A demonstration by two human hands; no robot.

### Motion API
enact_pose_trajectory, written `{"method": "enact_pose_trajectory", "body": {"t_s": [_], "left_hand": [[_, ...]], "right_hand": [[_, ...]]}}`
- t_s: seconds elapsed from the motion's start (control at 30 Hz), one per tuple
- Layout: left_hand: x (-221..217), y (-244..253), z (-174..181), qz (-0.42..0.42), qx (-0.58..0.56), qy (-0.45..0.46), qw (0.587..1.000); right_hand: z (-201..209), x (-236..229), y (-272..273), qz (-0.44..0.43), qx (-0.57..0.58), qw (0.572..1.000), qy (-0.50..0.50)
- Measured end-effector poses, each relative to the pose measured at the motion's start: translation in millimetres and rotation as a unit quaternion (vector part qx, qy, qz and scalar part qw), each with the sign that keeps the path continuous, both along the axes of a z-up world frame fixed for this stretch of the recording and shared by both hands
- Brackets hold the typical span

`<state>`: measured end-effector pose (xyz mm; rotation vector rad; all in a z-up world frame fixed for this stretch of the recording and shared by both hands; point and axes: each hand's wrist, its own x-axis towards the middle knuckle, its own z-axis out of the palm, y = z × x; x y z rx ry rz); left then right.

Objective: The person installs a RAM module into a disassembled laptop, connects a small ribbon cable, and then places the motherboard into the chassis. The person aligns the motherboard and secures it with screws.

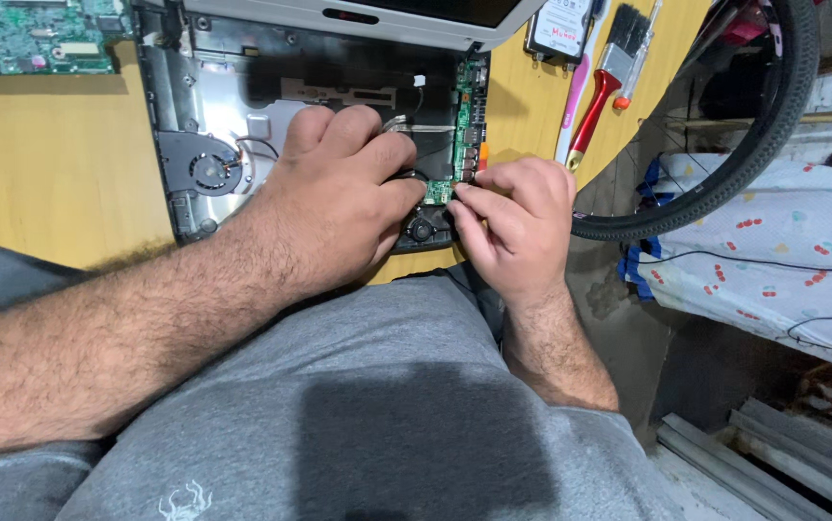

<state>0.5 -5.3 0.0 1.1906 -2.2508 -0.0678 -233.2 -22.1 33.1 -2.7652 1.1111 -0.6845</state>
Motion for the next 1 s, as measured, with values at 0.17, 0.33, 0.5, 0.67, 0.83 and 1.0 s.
{"method": "enact_pose_trajectory", "body": {"t_s": [0.17, 0.33, 0.5, 0.67, 0.83, 1.0], "left_hand": [[-2, 4, 3, 0.029, -0.035, -0.021, 0.999], [-2, 3, -2, 0.03, -0.033, -0.004, 0.999], [0, 1, -2, 0.005, -0.008, -0.027, 1.0], [-2, 4, 3, 0.017, -0.006, -0.041, 0.999], [0, 3, 0, 0.0, 0.018, -0.042, 0.999], [2, 2, 2, -0.031, 0.045, -0.043, 0.998]], "right_hand": [[-5, -8, -3, -0.006, 0.01, 1.0, -0.023], [-10, -10, -3, -0.015, 0.013, 0.999, -0.043], [-16, -14, -4, -0.027, 0.009, 0.998, -0.062], [-24, -16, -4, -0.048, 0.006, 0.995, -0.087], [-31, -17, -6, -0.045, -0.003, 0.994, -0.1], [-24, -13, -7, -0.007, -0.019, 0.995, -0.096]]}}
